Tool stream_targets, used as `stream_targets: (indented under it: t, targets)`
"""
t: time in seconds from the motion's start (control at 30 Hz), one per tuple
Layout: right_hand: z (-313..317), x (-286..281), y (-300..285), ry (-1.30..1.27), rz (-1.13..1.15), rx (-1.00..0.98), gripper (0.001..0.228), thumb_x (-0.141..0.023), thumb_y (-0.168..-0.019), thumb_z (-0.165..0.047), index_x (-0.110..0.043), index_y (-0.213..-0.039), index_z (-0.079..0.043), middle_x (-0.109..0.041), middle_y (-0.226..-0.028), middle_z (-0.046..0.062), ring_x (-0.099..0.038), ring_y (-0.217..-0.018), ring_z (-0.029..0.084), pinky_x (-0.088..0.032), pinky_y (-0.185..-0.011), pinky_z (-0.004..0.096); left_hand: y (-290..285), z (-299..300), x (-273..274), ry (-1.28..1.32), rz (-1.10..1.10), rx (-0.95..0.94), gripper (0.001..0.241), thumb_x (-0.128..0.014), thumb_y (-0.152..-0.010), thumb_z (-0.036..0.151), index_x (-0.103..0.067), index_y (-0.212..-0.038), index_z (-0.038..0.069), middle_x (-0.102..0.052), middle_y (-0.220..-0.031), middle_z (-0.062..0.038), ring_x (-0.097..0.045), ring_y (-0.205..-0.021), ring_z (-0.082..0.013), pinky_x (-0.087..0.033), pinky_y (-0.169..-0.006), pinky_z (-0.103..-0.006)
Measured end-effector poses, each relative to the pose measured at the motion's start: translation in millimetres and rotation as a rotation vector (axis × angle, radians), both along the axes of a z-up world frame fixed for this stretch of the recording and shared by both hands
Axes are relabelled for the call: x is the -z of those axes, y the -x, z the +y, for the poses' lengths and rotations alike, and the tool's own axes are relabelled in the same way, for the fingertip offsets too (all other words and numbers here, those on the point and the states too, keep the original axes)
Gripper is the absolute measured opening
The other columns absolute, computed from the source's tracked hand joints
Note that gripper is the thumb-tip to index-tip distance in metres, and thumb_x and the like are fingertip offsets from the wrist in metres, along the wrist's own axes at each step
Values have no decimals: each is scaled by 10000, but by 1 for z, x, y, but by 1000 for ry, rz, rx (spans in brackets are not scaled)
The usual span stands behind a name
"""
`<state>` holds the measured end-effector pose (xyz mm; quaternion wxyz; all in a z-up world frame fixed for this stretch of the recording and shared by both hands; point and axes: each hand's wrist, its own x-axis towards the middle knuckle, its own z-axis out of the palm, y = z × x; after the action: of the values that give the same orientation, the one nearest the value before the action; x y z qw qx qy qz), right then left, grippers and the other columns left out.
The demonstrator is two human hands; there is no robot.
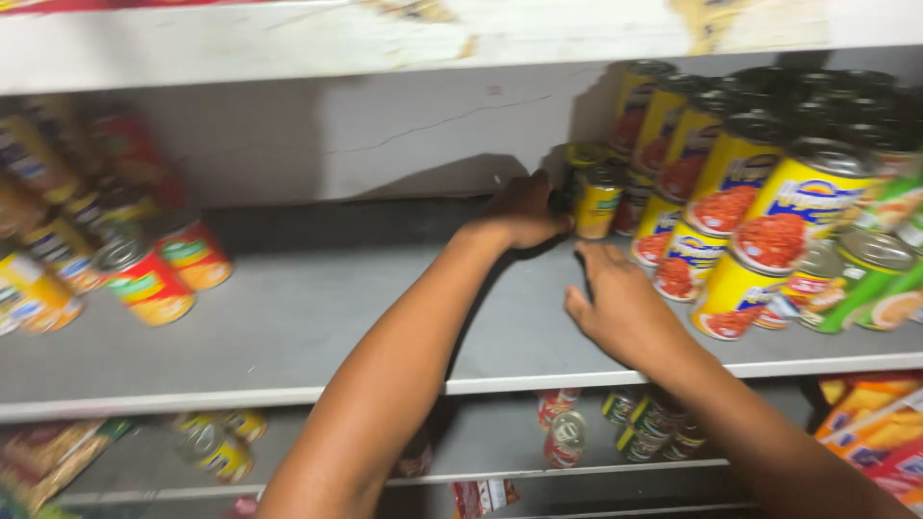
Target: Organizing and stacking various canned food items on shelves.
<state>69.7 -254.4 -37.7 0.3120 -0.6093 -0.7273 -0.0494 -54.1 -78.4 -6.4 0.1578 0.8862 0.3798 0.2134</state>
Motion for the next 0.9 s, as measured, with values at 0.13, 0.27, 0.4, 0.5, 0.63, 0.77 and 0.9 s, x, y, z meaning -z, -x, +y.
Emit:
stream_targets:
  t: [0.13, 0.27, 0.4, 0.5, 0.63, 0.77, 0.9]
  targets:
    - [1, 1, 2, -27, -42, -38, 560, -683, -846, -202, -547, -1308, 84, -614, -1252, 318, -598, -1158, 468, -463, -1014, 485, 57, -8, -18, -43, -78, -122, 602, -739, -831, 389, -568, -1260, 2, -646, -1270, -237, -608, -1223, -397, -511, -991, -464]
    - [1, 2, 3, -18, -111, -47, 517, -652, -872, -197, -564, -1315, 54, -614, -1285, 311, -594, -1184, 462, -462, -1032, 488, 125, -20, -24, -283, -80, -346, 492, -705, -846, 342, -596, -1242, 70, -645, -1249, -186, -600, -1207, -378, -494, -982, -484]
    - [6, -7, 9, 115, -199, 9, 530, -650, -878, -245, -574, -1347, -11, -635, -1290, 283, -627, -1150, 449, -490, -1016, 495, 213, -24, -10, -780, 115, -657, 445, -729, -831, 332, -635, -1175, 66, -608, -1226, -205, -559, -1167, -434, -472, -945, -566]
    - [9, -38, 36, 381, -254, 128, 627, -689, -889, -326, -528, -1451, -99, -699, -1227, 259, -676, -1152, 424, -534, -1016, 487, 283, -12, 14, -1147, 185, -838, 522, -727, -673, 368, -682, -1129, 119, -592, -1210, -204, -558, -1118, -455, -443, -908, -600]
    - [30, -45, 75, 205, -217, -127, 587, -735, -808, -331, -600, -1311, -59, -675, -1256, 227, -661, -1120, 419, -526, -949, 492, 339, -35, 15, -1003, 399, -1065, 394, -732, -773, 343, -705, -1109, 139, -642, -1151, -212, -571, -1126, -439, -411, -917, -594]
    - [36, -63, 146, 240, -218, -216, 571, -726, -821, -333, -607, -1333, -112, -702, -1218, 194, -673, -1125, 382, -536, -947, 483, 357, -49, 18, -753, 426, -1093, 352, -720, -808, 214, -726, -1158, 182, -714, -1065, -143, -580, -1107, -391, -359, -990, -592]
    - [55, -71, 207, 242, -131, -368, 532, -694, -853, -319, -620, -1339, -115, -731, -1187, 192, -697, -1111, 361, -541, -975, 451, 355, -81, 6, -649, 494, -1098, 324, -765, -766, 279, -742, -1072, 173, -706, -1103, -143, -543, -1205, -393, -296, -1078, -605]
